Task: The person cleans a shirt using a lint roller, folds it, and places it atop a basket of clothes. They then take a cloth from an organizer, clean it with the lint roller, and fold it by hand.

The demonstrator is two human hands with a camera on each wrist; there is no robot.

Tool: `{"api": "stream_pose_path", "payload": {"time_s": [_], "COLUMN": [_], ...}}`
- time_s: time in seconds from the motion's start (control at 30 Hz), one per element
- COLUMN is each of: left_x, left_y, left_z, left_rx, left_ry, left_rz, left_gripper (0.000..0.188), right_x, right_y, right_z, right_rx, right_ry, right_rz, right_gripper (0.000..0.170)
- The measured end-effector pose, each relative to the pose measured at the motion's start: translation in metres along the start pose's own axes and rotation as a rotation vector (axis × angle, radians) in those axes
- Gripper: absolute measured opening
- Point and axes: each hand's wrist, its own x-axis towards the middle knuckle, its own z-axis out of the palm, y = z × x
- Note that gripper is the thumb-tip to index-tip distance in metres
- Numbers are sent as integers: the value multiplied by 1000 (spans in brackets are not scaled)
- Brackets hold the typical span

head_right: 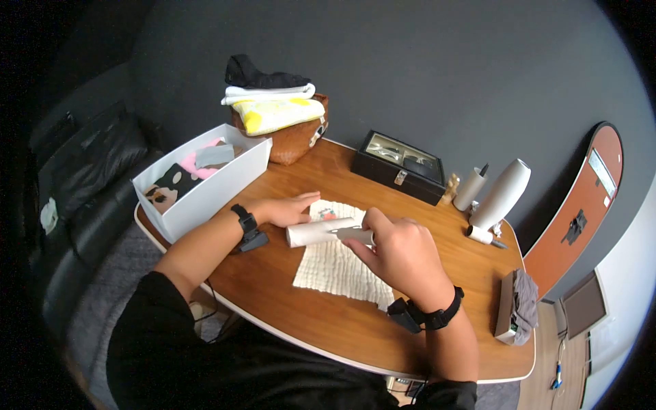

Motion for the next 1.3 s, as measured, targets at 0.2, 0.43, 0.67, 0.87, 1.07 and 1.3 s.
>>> {"api": "stream_pose_path", "payload": {"time_s": [0.2,0.43,0.67,0.87,1.07,1.3], "left_x": [4,-22,-40,-41,-42,-63], "left_y": [4,61,99,97,96,114], "left_z": [0,-9,16,32,41,17], "left_rx": [-494,69,263,317,251,215], "left_ry": [173,706,534,145,31,9], "left_rz": [-48,307,535,411,382,386], "left_gripper": [64,30,28,35,36,35], "right_x": [1,2,2,3,-15,-72], "right_y": [9,27,47,56,78,115], "right_z": [16,54,73,37,23,63], "right_rx": [-51,-53,-88,-68,1,95], "right_ry": [-3,17,-70,-66,-134,-144], "right_rz": [-37,-15,37,184,272,341], "right_gripper": [32,31,32,34,34,33]}}
